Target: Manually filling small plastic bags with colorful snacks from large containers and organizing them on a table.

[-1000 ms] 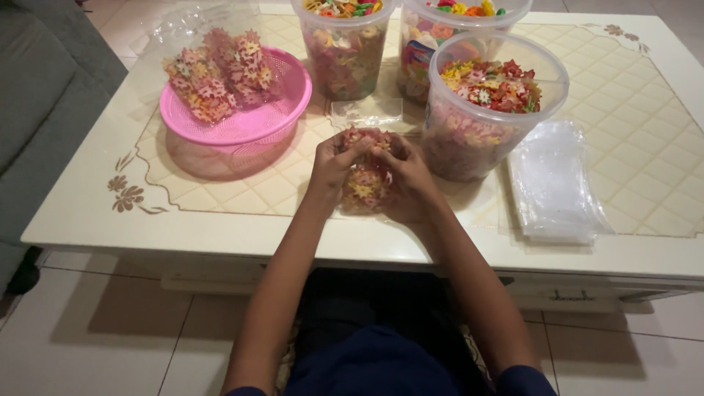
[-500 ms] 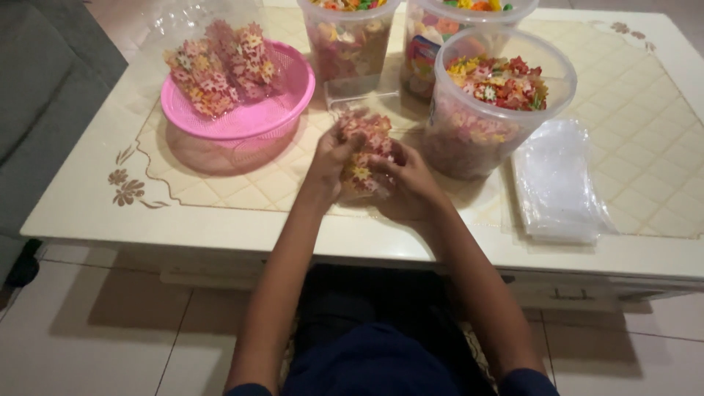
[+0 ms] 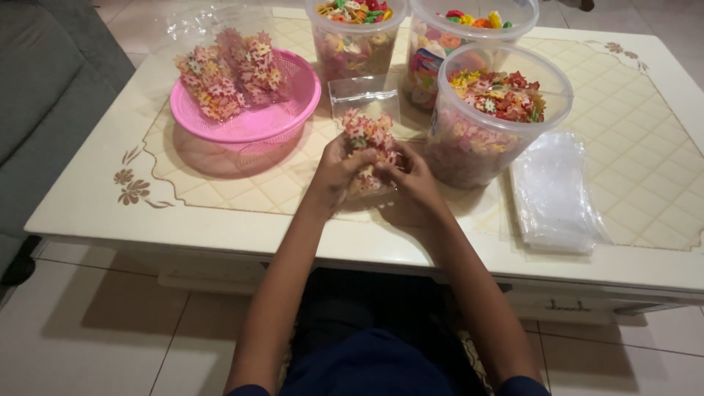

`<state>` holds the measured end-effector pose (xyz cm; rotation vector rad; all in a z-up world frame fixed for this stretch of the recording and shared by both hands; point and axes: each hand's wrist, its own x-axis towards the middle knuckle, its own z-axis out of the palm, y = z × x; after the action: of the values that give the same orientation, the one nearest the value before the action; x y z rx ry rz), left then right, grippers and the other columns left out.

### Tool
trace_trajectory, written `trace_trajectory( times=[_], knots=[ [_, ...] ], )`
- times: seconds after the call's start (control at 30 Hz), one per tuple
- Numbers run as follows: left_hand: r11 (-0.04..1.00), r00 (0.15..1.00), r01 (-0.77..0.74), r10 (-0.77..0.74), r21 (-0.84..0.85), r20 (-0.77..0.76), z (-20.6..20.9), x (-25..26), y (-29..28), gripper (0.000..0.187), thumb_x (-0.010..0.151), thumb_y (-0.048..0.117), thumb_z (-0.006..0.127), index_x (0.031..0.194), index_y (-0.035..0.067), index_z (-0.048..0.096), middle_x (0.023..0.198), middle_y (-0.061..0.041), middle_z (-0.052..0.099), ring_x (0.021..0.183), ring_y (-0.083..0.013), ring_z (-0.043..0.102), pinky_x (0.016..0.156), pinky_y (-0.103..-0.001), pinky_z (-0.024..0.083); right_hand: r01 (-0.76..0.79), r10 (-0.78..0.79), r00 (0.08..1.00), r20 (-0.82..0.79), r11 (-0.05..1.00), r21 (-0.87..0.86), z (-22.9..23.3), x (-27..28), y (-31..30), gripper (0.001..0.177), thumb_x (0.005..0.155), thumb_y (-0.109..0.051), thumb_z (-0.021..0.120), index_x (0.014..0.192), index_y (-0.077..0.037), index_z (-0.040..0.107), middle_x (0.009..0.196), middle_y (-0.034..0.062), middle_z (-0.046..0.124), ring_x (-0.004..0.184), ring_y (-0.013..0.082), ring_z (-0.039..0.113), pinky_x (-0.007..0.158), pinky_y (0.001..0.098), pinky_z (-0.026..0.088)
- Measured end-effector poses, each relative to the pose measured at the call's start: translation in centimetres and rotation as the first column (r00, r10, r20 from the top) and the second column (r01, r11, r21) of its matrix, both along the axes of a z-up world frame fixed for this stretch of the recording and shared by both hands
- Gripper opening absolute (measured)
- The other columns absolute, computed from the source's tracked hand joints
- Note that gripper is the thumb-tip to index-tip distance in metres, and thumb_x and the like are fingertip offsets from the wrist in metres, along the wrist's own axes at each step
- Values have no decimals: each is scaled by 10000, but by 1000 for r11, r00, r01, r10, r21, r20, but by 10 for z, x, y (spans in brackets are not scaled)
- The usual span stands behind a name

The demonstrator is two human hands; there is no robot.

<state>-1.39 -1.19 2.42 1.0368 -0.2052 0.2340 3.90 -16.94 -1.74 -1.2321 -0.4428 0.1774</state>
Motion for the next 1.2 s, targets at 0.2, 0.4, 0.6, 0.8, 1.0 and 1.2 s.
trace_trajectory(
  times=[0.2,0.4,0.6,0.8,1.0,1.2],
  knots=[
    [988,991,-130,127,82,43,4,-9,13,786,872,97,862,1477,143,363,1164,-169,620,1021,-254,698,911,-414,629,-61,61,998,15,997,-39,28,-22,7,415,871,31,788,1234,-39,601,812,72,618,630,159,672,530,252,547],
    [872,906,-422,393,248,159,2,11,16,702,847,163,894,1409,123,475,1338,-149,578,1127,-289,688,931,-413,628,116,-103,991,83,980,-165,45,-15,20,354,874,-100,830,1177,-31,661,861,101,652,678,156,665,559,272,574],
    [603,761,-645,561,470,325,76,16,86,714,850,238,897,1435,63,526,1197,-271,706,1135,-420,696,989,-526,574,35,35,935,354,981,-191,96,15,87,526,1000,-165,737,1395,-74,401,1114,248,650,979,323,676,795,446,611],
    [486,686,-636,711,599,151,85,58,201,381,813,126,868,1088,123,604,1052,-64,769,970,-197,768,837,-309,674,431,54,718,694,749,-504,120,92,203,277,886,-298,737,1091,-126,664,1091,95,600,867,204,629,777,347,510],
    [206,487,-586,863,784,137,32,99,266,442,706,359,938,968,163,640,878,-36,766,914,-262,768,771,-386,627,425,134,773,620,616,-663,51,159,300,349,879,-342,677,985,-10,667,755,209,717,825,432,753,735,533,582],
    [81,459,-376,882,923,109,41,86,259,536,788,334,868,1153,134,530,1115,-145,715,1067,-389,723,915,-524,599,144,131,931,341,726,-672,57,115,312,843,828,-307,806,1368,25,252,1001,328,705,876,493,735,752,592,616]
  ],
)
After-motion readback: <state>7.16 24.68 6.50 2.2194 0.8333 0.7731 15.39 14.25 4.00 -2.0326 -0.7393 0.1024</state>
